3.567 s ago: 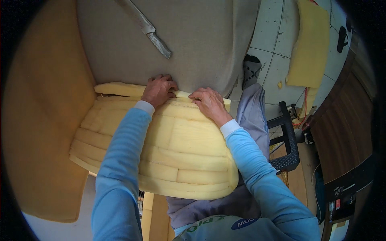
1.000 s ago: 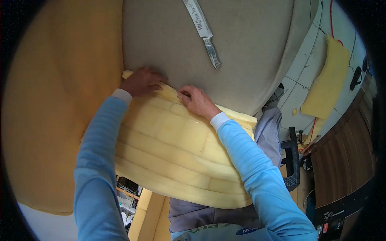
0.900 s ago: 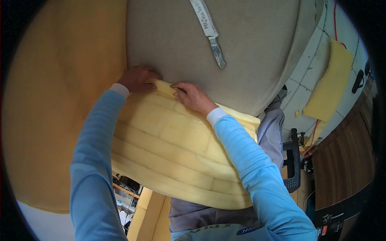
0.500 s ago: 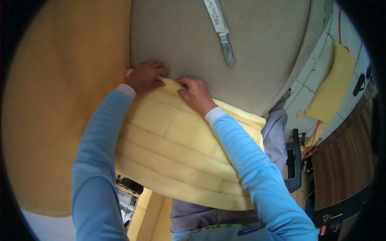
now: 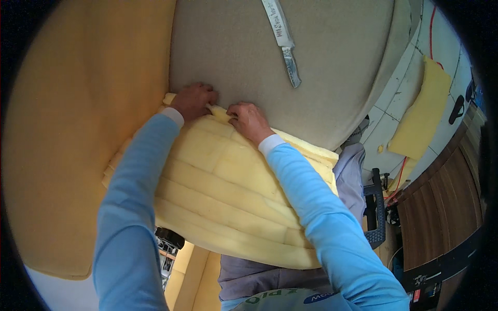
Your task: Cutting foam with a knife, applying adhesive, and fitting foam sections onto a sofa frame.
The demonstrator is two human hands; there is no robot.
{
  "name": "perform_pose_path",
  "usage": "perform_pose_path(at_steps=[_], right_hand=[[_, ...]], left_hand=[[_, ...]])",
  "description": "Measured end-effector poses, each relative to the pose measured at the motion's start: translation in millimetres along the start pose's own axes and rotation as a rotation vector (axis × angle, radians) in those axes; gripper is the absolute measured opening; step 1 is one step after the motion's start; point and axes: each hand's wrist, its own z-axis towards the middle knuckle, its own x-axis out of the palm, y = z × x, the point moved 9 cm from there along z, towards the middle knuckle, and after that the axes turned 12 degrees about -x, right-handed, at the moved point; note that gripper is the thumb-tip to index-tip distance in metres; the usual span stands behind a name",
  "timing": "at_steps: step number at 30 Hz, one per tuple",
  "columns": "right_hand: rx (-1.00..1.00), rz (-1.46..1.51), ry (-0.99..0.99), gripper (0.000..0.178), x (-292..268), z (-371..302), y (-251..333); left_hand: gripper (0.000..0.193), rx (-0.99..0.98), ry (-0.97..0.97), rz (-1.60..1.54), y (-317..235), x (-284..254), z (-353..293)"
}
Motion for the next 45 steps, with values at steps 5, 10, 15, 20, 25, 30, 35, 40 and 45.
perform_pose_path(at_steps=[5, 10, 15, 20, 25, 30, 35, 40, 45], right_hand=[[0.081, -0.147, -0.023, 0.019, -2.5, 3.0, -0.7], [-0.024, -0.038, -0.002, 0.012, -2.4, 1.8, -0.3], [-0.011, -0.158, 0.155, 0.017, -1.5, 9.8, 8.8], [-0.018, 0.125, 0.316, 0.029, -7.1, -9.2, -14.5], [0.061, 0.275, 0.409, 0.048, -17.7, -54.7, -8.3], [-0.012, 0.228, 0.495, 0.061, 1.7, -69.3, -1.0], [0.026, 0.17, 0.497, 0.051, -13.6, -51.1, 2.8], [0.025, 0.237, 0.229, 0.034, -14.6, 4.7, 15.0], [0.006, 0.228, -0.012, 0.032, 19.3, 25.0, -5.6]], left_hand=[[0.029, -0.175, -0.118, 0.014, 1.8, -4.3, 5.3], [0.03, -0.169, -0.096, 0.036, 0.3, -1.6, 8.1], [0.028, -0.09, -0.066, -0.011, 1.7, -4.4, 7.7], [0.024, -0.059, -0.041, -0.06, 0.7, -0.4, 5.0], [0.024, -0.057, 0.0, -0.03, 3.6, 2.4, 3.3], [0.021, -0.037, -0.068, -0.013, 6.0, -6.6, 8.4], [0.03, -0.09, 0.168, -0.19, 7.0, -10.4, -5.9], [0.034, -0.033, 0.105, -0.327, 26.9, -4.5, -14.8], [0.037, 0.02, 0.147, -0.329, 40.4, -26.6, -7.2]])
